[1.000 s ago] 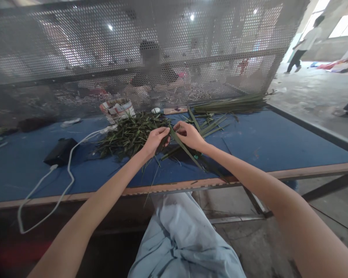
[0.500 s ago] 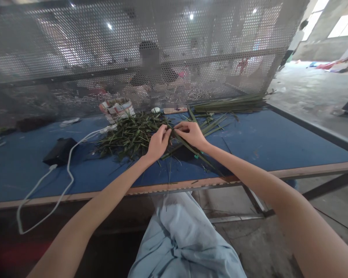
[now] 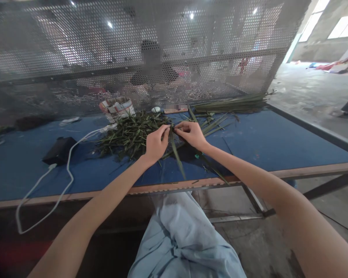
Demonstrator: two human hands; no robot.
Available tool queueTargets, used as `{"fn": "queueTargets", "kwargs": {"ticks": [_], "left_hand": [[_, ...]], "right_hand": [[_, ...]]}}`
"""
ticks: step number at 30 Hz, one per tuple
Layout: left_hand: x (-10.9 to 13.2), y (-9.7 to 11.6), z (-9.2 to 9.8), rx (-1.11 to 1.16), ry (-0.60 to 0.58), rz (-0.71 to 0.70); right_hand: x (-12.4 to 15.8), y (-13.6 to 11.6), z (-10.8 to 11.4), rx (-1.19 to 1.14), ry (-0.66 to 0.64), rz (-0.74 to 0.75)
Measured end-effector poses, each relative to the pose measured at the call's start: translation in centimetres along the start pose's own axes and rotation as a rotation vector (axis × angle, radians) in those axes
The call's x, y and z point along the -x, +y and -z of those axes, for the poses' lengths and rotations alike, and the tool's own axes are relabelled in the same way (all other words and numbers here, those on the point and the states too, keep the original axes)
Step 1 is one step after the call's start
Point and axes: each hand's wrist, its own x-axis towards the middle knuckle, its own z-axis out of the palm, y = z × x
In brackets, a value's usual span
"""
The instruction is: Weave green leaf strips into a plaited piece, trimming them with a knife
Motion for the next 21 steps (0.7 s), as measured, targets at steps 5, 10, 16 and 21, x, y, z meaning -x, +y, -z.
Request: {"fn": "queueTargets", "kwargs": {"ticks": [5, 10, 16, 21], "left_hand": [[-0.2, -0.7, -0.3, 0.068, -0.123, -0.069], [-0.3, -0.3, -0.4, 0.203, -0.125, 0.042], [-1.0, -0.6, -0.8, 0.557, -0.132, 0.213], [-1.3, -1.0, -0.8, 0.709, -0.149, 0.334]], "right_hand": [[-0.1, 0.0, 0.3, -0.027, 0.008, 0.005], [-0.4, 0.5, 0.5, -0.038, -0.018, -0.018], [-0.5, 0.7, 0.5, -0.031, -0.066, 0.002], [-0.5, 0.8, 0.7, -0.014, -0.086, -0.039]]}}
